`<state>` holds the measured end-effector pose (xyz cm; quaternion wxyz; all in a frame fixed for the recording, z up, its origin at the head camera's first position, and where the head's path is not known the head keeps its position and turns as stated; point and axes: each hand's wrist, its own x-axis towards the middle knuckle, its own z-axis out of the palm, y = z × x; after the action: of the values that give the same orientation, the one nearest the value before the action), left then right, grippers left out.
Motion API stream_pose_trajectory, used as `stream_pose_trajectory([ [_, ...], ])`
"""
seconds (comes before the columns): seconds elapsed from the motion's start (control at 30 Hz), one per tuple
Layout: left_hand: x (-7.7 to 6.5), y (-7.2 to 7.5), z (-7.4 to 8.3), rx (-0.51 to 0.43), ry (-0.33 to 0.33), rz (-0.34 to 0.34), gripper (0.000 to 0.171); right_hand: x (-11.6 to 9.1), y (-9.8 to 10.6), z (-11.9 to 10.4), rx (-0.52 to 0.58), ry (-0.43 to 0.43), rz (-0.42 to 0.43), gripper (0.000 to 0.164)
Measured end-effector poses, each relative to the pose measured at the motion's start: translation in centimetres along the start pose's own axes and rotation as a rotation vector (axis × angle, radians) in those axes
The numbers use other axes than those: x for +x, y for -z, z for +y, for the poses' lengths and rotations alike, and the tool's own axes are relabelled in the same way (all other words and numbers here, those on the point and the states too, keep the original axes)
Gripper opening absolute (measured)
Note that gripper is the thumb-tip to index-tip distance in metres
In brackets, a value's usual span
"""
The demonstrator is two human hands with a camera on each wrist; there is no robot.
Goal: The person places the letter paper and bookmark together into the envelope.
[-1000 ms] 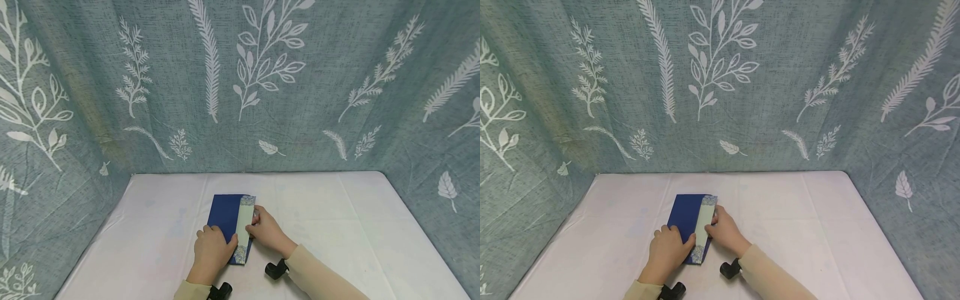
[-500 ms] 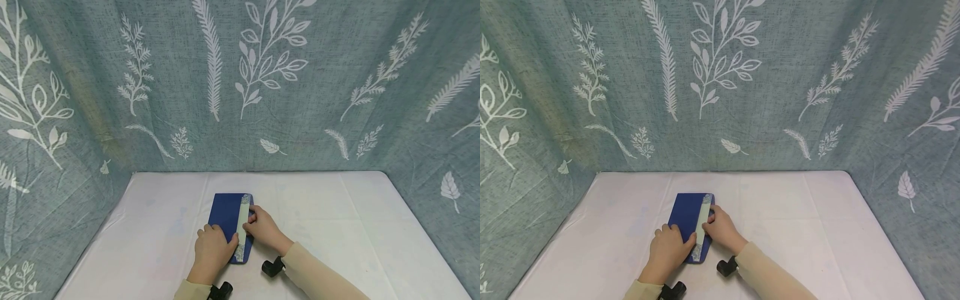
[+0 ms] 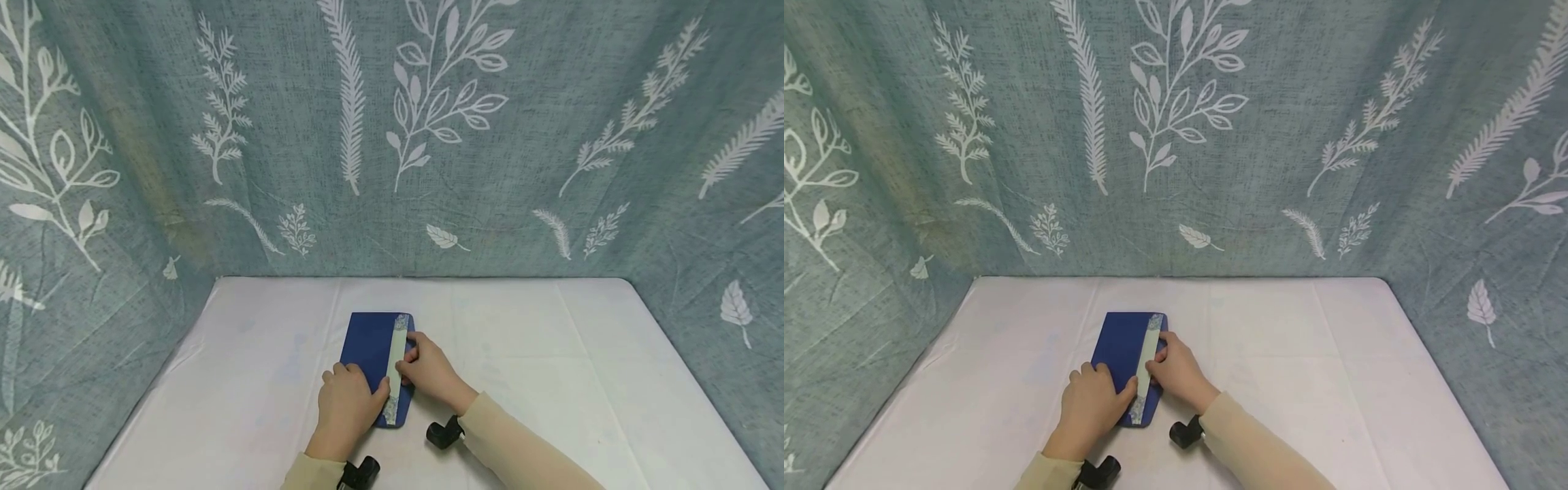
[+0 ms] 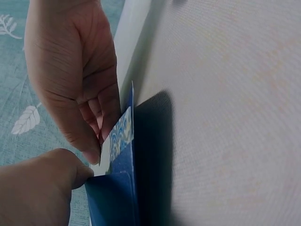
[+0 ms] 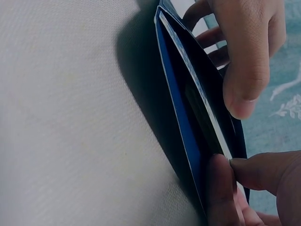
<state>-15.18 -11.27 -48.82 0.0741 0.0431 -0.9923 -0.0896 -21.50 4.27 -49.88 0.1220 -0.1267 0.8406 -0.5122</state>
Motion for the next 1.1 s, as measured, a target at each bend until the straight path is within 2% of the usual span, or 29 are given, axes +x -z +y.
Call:
stream_pose_trajectory([
  [0.37, 0.1, 0.3, 0.0, 0.002, -0.003, -0.017, 0.078, 0.5, -0.5, -0.3, 0.013, 0.003, -0.012, 0.065],
  [0.83, 0.0, 0.1, -0.1, -0.009, 0.000, -0.023, 0.077, 0.7, -1.0, -0.9, -0.054, 0.016, -0.014, 0.063],
  [1.1, 0.0, 0.2, -0.1, -0.007, 0.001, -0.025, 0.076, 1.0, -1.1, -0.8, -0.049, 0.014, -0.026, 0.059],
])
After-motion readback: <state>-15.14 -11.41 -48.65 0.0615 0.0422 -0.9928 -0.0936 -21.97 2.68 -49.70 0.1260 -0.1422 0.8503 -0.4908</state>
